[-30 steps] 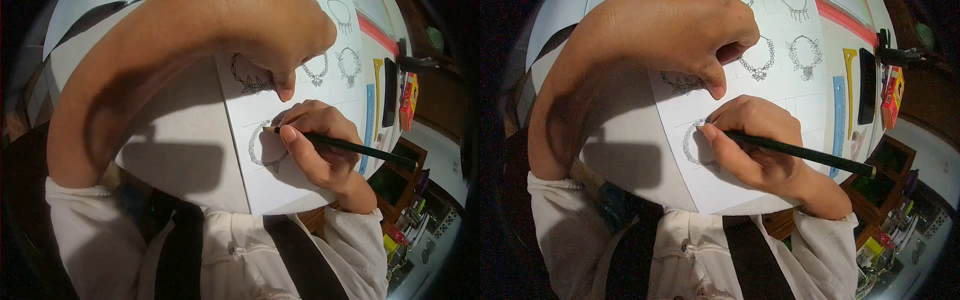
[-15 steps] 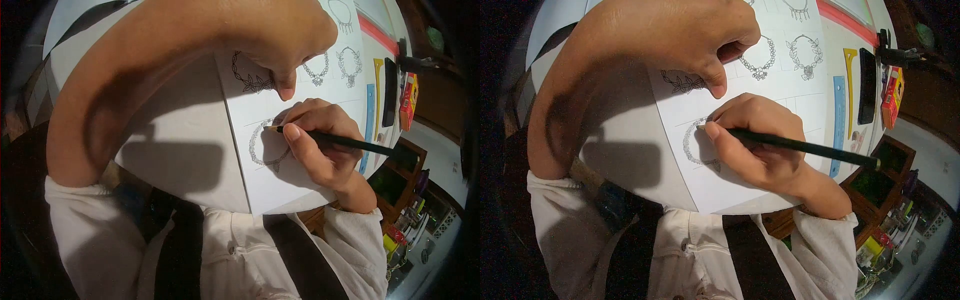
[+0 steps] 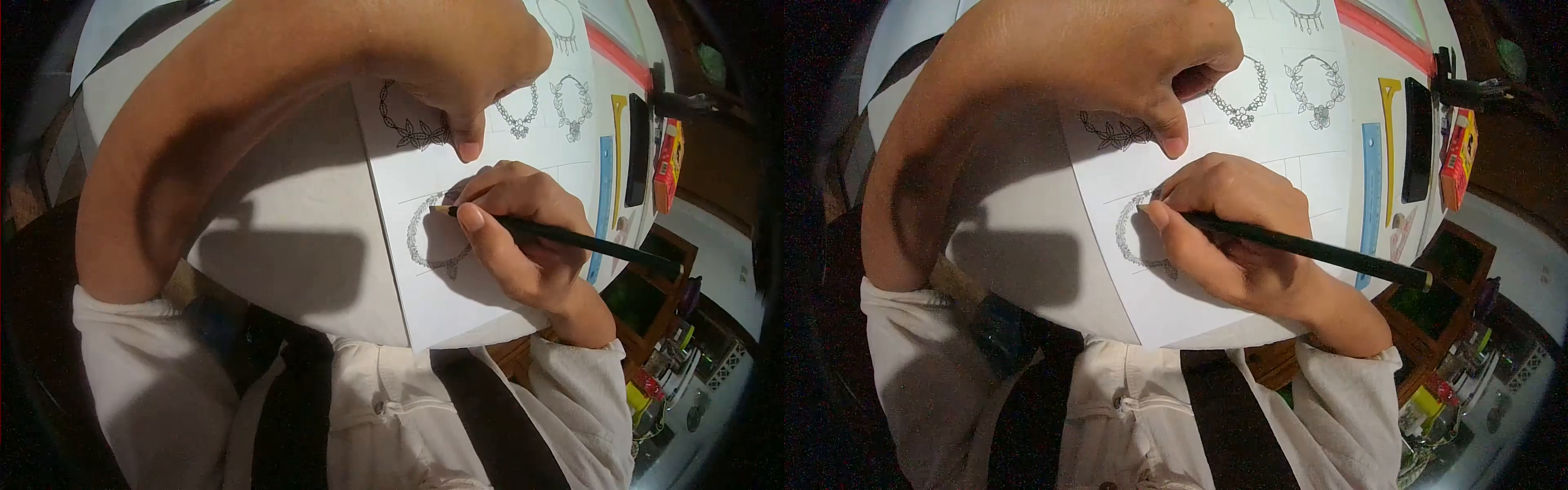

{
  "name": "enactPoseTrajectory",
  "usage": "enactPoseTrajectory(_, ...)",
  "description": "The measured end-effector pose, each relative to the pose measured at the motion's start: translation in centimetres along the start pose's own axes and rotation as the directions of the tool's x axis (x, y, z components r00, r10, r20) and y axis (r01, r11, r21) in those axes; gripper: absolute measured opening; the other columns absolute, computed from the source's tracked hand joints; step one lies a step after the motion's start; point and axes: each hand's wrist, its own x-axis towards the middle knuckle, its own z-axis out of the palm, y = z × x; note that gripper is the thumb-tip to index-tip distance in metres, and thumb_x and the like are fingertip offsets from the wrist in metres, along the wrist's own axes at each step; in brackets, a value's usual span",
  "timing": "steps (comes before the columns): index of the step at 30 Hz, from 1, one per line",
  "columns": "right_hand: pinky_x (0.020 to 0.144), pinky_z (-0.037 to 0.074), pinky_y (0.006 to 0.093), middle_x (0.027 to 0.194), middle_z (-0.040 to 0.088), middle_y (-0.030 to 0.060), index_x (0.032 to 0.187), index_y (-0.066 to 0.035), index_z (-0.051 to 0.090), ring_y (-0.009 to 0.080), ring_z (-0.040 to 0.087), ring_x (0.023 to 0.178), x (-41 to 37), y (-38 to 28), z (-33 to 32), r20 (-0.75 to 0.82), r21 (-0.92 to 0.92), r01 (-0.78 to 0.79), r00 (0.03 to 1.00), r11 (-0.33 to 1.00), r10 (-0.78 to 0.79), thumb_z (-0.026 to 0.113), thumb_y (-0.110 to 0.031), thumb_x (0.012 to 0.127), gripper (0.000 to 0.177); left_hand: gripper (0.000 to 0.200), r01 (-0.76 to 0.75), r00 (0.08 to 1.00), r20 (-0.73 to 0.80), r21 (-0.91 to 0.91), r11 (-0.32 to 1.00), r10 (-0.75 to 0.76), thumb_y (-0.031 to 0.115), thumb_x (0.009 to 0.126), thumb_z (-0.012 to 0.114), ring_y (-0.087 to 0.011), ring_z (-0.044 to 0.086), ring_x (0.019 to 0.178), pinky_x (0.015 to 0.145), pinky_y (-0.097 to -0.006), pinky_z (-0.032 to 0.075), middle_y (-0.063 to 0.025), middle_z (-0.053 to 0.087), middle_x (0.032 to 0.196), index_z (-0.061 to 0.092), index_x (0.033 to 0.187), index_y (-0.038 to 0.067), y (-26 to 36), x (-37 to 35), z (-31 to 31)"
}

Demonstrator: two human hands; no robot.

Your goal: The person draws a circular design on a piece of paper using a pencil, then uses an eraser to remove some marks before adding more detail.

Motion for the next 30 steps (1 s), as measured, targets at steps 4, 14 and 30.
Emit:
enactPoseTrajectory(4,0.059,0.054,0.0325,0.076,0.068,0.015,0.081,0.002,0.063,0.0246,0.07,0.068,0.0,0.2,0.1,-0.02,0.009,0.007,1.0,1.0,-0.007,0.076,0.004,0.084,0.013,0.04,0.0,1.0,-0.005,0.002,1.0,0.0,0.03,0.084,0.081,-0.038,0.072,0.089,0.081,-0.045,0.057,-0.0241,0.073,0.089,0.074,0.096,-0.008,0.1,-0.2,0.0)
enactPoseTrajectory(14,0.058,0.054,0.0325,0.076,0.069,0.0149,0.08,0.002,0.063,0.0246,0.07,0.067,0.0,0.2,0.2,-0.011,-0.018,0.031,0.999,0.999,-0.032,0.076,0.003,0.085,0.014,0.04,0.01,1.0,-0.02,0.008,1.0,-0.009,0.03,0.084,0.081,-0.0381,0.072,0.09,0.081,-0.0448,0.057,-0.0244,0.073,0.089,0.075,0.096,-0.008,0.4,-0.4,0.1)
enactPoseTrajectory(30,0.061,0.054,0.0334,0.078,0.07,0.0165,0.081,0.0,0.062,0.0254,0.071,0.07,0.0,0.0,-0.1,0.034,-0.025,0.01,0.999,1.0,-0.009,0.076,0.001,0.086,0.015,0.039,0.037,0.999,-0.025,0.018,0.999,-0.037,0.029,0.084,0.081,-0.0381,0.072,0.09,0.081,-0.0446,0.057,-0.0249,0.073,0.089,0.075,0.095,-0.008,1.1,-0.7,0.2)
